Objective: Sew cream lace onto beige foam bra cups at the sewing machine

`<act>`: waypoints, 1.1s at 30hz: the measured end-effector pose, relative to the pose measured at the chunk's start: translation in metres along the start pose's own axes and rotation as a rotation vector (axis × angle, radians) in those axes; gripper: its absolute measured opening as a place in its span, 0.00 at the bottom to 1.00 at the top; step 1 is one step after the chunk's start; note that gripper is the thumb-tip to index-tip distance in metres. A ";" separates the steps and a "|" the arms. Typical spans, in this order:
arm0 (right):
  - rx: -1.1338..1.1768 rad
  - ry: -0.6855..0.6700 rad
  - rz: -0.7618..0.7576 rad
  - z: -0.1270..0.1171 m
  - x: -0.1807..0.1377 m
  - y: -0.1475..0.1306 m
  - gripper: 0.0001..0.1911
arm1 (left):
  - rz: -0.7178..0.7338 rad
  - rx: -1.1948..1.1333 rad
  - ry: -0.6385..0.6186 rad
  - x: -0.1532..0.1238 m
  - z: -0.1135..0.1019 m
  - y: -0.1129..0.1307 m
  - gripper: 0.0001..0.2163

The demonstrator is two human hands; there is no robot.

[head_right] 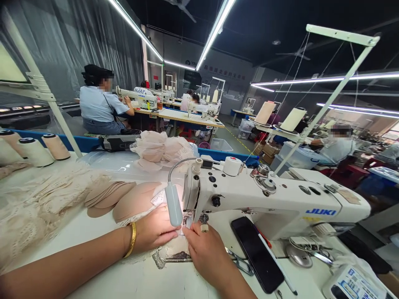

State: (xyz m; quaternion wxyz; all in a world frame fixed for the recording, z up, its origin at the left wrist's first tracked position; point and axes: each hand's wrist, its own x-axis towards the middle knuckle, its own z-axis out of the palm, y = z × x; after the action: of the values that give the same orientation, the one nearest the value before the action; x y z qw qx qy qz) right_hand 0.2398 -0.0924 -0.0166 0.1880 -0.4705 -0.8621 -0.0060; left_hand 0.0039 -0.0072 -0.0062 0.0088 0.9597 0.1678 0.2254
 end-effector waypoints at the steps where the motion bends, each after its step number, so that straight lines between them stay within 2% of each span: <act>1: 0.000 -0.001 -0.003 0.000 0.000 0.000 0.26 | 0.004 -0.004 -0.004 0.000 0.000 -0.001 0.05; 8: -0.013 0.023 -0.024 0.000 0.001 -0.001 0.23 | -0.036 0.017 -0.016 0.002 0.002 -0.009 0.03; 13: -0.003 0.018 -0.014 0.001 0.002 0.001 0.23 | -0.086 0.061 -0.015 0.006 0.002 -0.005 0.01; 17: 0.070 0.064 -0.039 0.001 0.000 -0.001 0.18 | -0.134 0.077 0.003 0.004 -0.003 -0.002 0.06; 19: 0.214 0.090 0.002 0.000 -0.001 -0.009 0.14 | -0.148 0.063 0.024 -0.004 -0.012 0.002 0.09; 21: 0.523 0.070 0.157 -0.002 0.001 -0.023 0.11 | -0.136 0.040 0.049 -0.019 -0.023 0.015 0.11; 22: 0.727 0.043 0.262 -0.002 0.003 -0.032 0.13 | -0.140 -0.016 0.069 -0.028 -0.028 0.025 0.12; 23: 0.935 0.021 0.366 -0.002 0.006 -0.041 0.17 | -0.163 -0.119 0.093 -0.039 -0.031 0.037 0.12; 24: 1.124 0.012 0.449 -0.001 0.009 -0.050 0.22 | -0.225 -0.321 0.119 -0.050 -0.033 0.052 0.11; 26: 1.388 0.058 0.532 0.002 0.014 -0.069 0.28 | -0.465 -0.922 0.136 -0.071 -0.031 0.084 0.13; 27: 1.463 0.112 0.548 0.004 0.015 -0.078 0.29 | -0.620 -1.237 0.090 -0.080 -0.029 0.100 0.16; 29: 1.541 0.243 0.562 0.011 0.011 -0.094 0.29 | -0.767 -1.445 0.069 -0.090 -0.024 0.125 0.24; 30: 1.552 0.305 0.569 0.016 0.006 -0.102 0.29 | -0.843 -1.528 0.100 -0.091 -0.024 0.133 0.28; 31: 1.548 0.355 0.579 0.020 0.000 -0.109 0.29 | -0.920 -1.609 0.183 -0.090 -0.025 0.138 0.30; 33: 1.514 0.400 0.606 0.030 -0.016 -0.121 0.28 | -1.090 -1.808 0.464 -0.083 -0.031 0.141 0.26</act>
State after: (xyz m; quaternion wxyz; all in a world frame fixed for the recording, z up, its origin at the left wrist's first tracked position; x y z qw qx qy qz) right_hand 0.1397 -0.1675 -0.0298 0.5958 -0.4183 -0.4201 0.5419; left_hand -0.0350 -0.1688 -0.0015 0.7808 0.3279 0.3412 0.4079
